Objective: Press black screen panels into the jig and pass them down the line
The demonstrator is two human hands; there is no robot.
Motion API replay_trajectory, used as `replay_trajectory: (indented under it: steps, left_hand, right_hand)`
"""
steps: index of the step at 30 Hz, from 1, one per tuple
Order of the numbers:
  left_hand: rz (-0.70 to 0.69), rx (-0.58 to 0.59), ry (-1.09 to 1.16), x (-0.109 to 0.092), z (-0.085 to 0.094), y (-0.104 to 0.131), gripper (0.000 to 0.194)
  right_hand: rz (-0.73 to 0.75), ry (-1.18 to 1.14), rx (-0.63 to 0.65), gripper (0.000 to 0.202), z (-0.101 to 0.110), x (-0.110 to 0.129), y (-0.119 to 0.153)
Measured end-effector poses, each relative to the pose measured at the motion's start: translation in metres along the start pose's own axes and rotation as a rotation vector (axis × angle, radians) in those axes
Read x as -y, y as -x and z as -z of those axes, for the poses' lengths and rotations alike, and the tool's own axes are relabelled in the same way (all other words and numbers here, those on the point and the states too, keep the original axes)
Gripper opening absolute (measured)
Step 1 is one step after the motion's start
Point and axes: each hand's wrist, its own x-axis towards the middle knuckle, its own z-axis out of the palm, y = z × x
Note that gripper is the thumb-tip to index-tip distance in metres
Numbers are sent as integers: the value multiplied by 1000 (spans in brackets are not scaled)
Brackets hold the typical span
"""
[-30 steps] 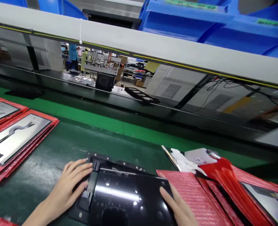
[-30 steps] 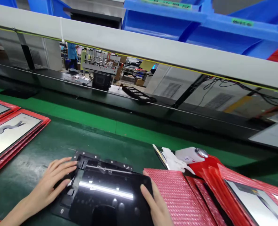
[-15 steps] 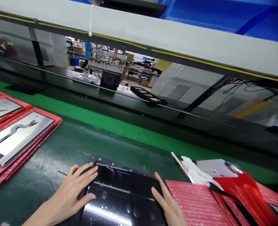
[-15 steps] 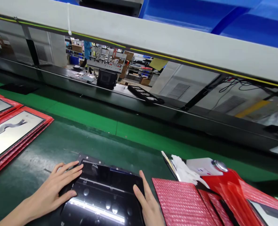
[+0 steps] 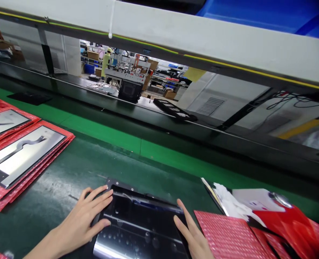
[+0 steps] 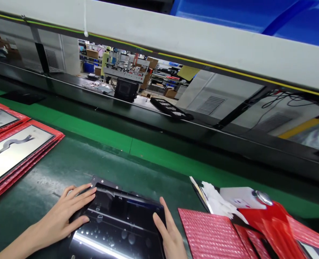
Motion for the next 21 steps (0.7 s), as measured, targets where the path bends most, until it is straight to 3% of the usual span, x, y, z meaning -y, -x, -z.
replay_trajectory:
  steps: [12, 16, 21]
  left_hand:
    - [16, 13, 16, -1, -1, 0, 54]
    - [42, 36, 53, -1, -2, -1, 53]
    - [178, 2, 150, 1, -9, 0, 52]
  right_hand:
    - [15, 67, 5, 75, 6, -29, -13]
    - [21, 70, -24, 78, 4, -25, -13]
    - [17, 78, -13, 79, 2, -11, -9]
